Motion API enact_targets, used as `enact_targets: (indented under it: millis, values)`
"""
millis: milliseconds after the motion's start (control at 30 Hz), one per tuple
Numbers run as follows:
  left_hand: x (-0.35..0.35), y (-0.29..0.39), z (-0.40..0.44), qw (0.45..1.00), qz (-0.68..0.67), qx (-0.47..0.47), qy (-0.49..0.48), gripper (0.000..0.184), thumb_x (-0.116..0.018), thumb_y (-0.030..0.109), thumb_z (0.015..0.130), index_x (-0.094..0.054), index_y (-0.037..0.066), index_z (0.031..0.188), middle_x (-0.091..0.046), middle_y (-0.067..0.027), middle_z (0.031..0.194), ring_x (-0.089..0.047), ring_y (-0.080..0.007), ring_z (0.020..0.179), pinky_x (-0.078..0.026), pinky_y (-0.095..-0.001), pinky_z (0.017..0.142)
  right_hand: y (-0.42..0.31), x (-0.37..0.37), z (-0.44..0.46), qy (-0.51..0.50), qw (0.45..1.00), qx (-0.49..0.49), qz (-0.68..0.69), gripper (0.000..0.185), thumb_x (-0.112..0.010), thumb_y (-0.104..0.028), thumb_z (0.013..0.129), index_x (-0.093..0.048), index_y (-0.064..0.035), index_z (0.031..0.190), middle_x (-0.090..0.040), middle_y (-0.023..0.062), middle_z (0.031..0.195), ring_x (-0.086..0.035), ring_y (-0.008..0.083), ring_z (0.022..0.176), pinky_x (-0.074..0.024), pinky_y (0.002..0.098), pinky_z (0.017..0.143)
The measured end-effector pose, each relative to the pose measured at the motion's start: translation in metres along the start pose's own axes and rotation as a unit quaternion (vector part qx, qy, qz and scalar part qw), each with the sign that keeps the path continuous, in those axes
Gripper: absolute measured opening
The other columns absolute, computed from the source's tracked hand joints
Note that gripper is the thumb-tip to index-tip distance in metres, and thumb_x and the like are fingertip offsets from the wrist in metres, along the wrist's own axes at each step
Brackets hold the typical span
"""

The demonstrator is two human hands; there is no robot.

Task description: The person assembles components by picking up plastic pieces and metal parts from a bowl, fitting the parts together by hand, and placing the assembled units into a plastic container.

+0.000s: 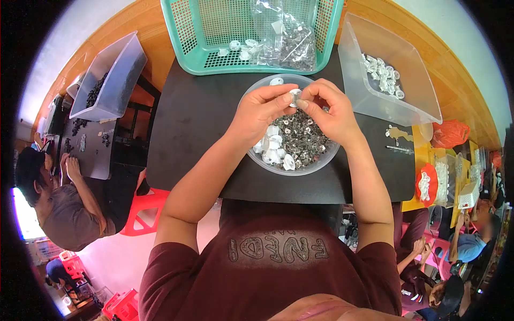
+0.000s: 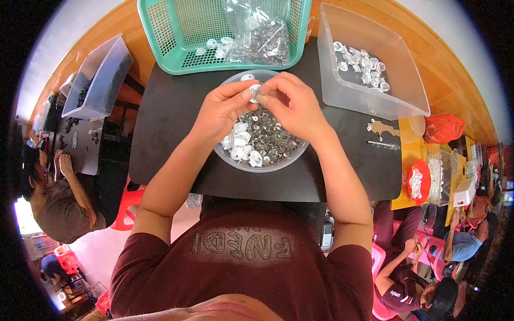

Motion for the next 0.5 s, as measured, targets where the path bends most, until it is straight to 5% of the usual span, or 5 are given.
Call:
enact_targets:
  millis: [200, 433, 500]
  values:
    - [0.002, -0.001, 0.000, 0.997, 0.066, -0.032, 0.010, 0.029, -0.063, 0.010, 0.094, -0.064, -0.001, 0.122, -0.066, -0.0082, 0.114, -0.064, -0.0152, 0.100, -0.055, -0.0322, 0.085, 0.012, 0.002, -0.001, 0.031, 0.990, -0.021, 0.138, 0.011, -0.072, -0.008, 0.084, -0.065, -0.0032, 0.091, -0.059, 0.0026, 0.088, -0.056, 0.0110, 0.077, -0.0457, 0.0246, 0.069]
    - [-0.002, 0.000, -0.002, 1.000, 0.023, 0.002, -0.005, 0.032, -0.064, 0.015, 0.095, -0.063, -0.001, 0.122, -0.066, -0.0077, 0.109, -0.065, -0.0154, 0.093, -0.055, -0.0293, 0.085, 0.004, 0.001, 0.000, 0.041, 0.999, 0.027, -0.001, 0.009, -0.067, -0.006, 0.090, -0.061, -0.0018, 0.096, -0.059, -0.0007, 0.092, -0.054, 0.0058, 0.081, -0.0447, 0.0220, 0.069]
    - [-0.002, -0.002, -0.003, 0.999, 0.031, 0.018, -0.022, 0.031, -0.063, 0.015, 0.096, -0.063, -0.001, 0.122, -0.066, -0.0077, 0.110, -0.064, -0.0152, 0.095, -0.055, -0.0299, 0.085, 0.006, -0.002, -0.001, 0.081, 0.995, -0.023, 0.051, 0.012, -0.070, -0.008, 0.086, -0.066, -0.0030, 0.097, -0.065, 0.0056, 0.091, -0.061, 0.0126, 0.082, -0.0495, 0.0275, 0.072]
Point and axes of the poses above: each hand's wrist, its own z-axis towards the middle knuckle, its own x-axis out of the back of the hand, y = z × x, the point moved 2 cm from there along z, towards the middle knuckle
